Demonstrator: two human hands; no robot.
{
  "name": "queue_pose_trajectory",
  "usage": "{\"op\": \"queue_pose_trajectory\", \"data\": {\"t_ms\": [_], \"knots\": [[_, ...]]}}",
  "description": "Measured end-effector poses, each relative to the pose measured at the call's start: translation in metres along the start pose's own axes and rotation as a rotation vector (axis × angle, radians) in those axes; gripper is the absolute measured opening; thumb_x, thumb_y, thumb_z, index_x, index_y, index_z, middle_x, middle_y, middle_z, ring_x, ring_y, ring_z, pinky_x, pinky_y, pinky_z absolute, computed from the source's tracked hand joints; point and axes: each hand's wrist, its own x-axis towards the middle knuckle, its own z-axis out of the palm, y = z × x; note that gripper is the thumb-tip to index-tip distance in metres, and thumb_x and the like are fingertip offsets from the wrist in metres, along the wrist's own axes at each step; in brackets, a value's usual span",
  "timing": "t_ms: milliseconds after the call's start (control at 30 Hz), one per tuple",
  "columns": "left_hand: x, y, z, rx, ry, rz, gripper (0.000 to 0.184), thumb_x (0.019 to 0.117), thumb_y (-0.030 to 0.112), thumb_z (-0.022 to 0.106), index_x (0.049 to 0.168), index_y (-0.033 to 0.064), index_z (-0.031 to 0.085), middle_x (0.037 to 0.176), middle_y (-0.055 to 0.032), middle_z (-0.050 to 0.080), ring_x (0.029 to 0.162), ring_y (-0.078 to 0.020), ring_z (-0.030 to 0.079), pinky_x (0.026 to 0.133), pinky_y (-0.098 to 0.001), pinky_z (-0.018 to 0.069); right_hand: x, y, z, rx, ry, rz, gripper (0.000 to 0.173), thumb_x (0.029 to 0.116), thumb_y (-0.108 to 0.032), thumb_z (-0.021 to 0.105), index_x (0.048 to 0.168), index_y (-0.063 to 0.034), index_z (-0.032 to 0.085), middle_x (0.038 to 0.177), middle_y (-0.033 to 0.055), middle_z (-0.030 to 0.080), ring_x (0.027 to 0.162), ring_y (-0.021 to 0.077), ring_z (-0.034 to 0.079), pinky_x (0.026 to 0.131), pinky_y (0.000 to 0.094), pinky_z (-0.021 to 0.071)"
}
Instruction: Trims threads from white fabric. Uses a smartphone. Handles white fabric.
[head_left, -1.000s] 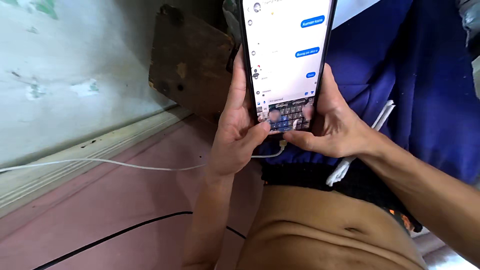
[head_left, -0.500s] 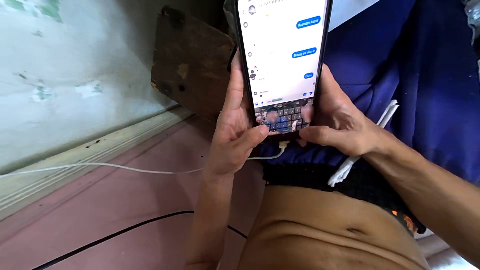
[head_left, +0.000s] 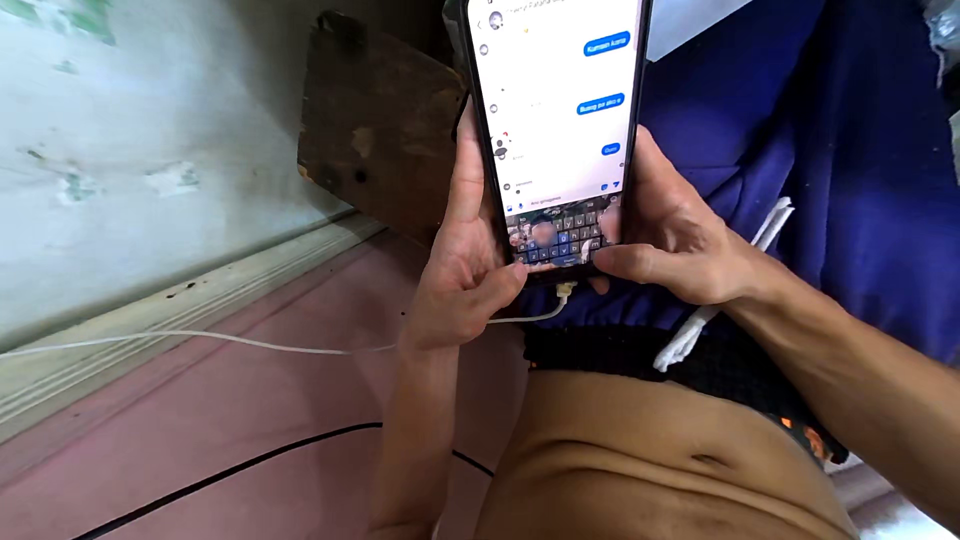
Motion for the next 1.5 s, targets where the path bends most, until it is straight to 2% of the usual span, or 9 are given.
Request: {"op": "queue_pose_trajectory", "data": {"t_ms": [267,400,500,700,933,1200,1300,1433,1500], "knots": [[0.0006,-0.0009,0.0005,-0.002,-0.019,0.017,0.116,0.0795,-0.015,0.058,0.160,0.0144,-0.020,0.159,-0.0072,0.029,0.139,-0.0193,0.048,0.104,-0.0385,0.0540,-0.0005,-0.0015,0.0030,0.029,0.074,0.062,0.050,0.0987,-0.007,0.045,0.145,-0.0159,0.031,0.116,0.0007,0.063,0.078,0.0058,0.068,0.047,0.0187,0.0553],[0.0004,-0.0020,-0.0027,0.023,-0.088,-0.006,0.130,0.0704,-0.017,0.067,0.159,0.0150,-0.023,0.157,-0.0066,0.030,0.139,-0.0179,0.048,0.105,-0.0348,0.0534,-0.0017,0.0023,0.0059,-0.143,0.041,-0.017,0.088,0.0796,0.002,0.066,0.151,-0.0050,0.016,0.128,0.0021,0.057,0.114,0.0040,0.064,0.088,0.0195,0.0598],[0.0013,-0.0017,-0.0030,0.045,-0.092,-0.014,0.131,0.0679,-0.025,0.063,0.159,0.0149,-0.023,0.156,-0.0080,0.031,0.137,-0.0183,0.050,0.103,-0.0340,0.0547,-0.0019,0.0040,0.0057,-0.129,0.033,-0.029,0.094,0.0771,0.004,0.070,0.152,-0.0046,0.014,0.132,0.0042,0.056,0.121,0.0072,0.062,0.094,0.0226,0.0590],[0.0014,-0.0038,-0.0071,0.009,-0.120,0.000,0.134,0.0670,-0.021,0.068,0.159,0.0153,-0.023,0.156,-0.0083,0.031,0.137,-0.0188,0.050,0.104,-0.0339,0.0546,-0.0023,-0.0028,0.0030,-0.061,0.015,0.046,0.076,0.0875,0.001,0.053,0.153,-0.0111,0.016,0.118,0.0003,0.060,0.081,0.0016,0.065,0.052,0.0141,0.0545],[0.0016,-0.0042,-0.0074,0.001,-0.114,0.014,0.135,0.0682,-0.017,0.072,0.160,0.0153,-0.022,0.157,-0.0084,0.030,0.139,-0.0200,0.049,0.105,-0.0354,0.0542,-0.0009,-0.0009,0.0017,-0.029,-0.009,0.013,0.081,0.0835,-0.004,0.059,0.152,-0.0094,0.016,0.120,-0.0002,0.058,0.091,0.0021,0.066,0.062,0.0156,0.0582],[0.0025,-0.0041,-0.0068,0.013,-0.084,0.048,0.131,0.0739,-0.011,0.075,0.160,0.0150,-0.021,0.158,-0.0063,0.029,0.141,-0.0193,0.046,0.107,-0.0364,0.0526,0.0017,-0.0024,0.0049,0.066,0.139,0.093,0.039,0.1096,-0.028,0.041,0.147,-0.0201,0.035,0.117,0.0004,0.063,0.082,0.0078,0.069,0.048,0.0197,0.0567],[0.0022,-0.0030,-0.0056,-0.012,-0.055,0.047,0.129,0.0749,-0.009,0.076,0.161,0.0142,-0.018,0.159,-0.0054,0.029,0.142,-0.0188,0.044,0.110,-0.0366,0.0500,0.0015,-0.0020,0.0041,-0.021,0.061,0.032,0.062,0.0965,-0.014,0.060,0.149,-0.0120,0.027,0.118,0.0000,0.061,0.086,0.0049,0.068,0.054,0.0174,0.0582],[0.0009,-0.0026,-0.0071,-0.001,-0.039,0.039,0.127,0.0773,-0.005,0.077,0.161,0.0127,-0.017,0.160,-0.0057,0.028,0.143,-0.0184,0.044,0.111,-0.0359,0.0491,0.0006,0.0018,0.0006,-0.020,-0.043,0.056,0.098,0.0783,0.005,0.073,0.154,-0.0105,0.012,0.134,0.0045,0.056,0.118,0.0111,0.065,0.092,0.0255,0.0609],[-0.0004,-0.0030,-0.0089,-0.005,-0.030,0.028,0.126,0.0786,-0.004,0.076,0.161,0.0138,-0.016,0.161,-0.0054,0.029,0.142,-0.0186,0.045,0.110,-0.0363,0.0498,-0.0002,0.0037,-0.0008,-0.076,-0.066,0.077,0.106,0.0770,0.005,0.074,0.157,-0.0106,0.006,0.139,0.0047,0.055,0.123,0.0108,0.063,0.096,0.0253,0.0595]]}}
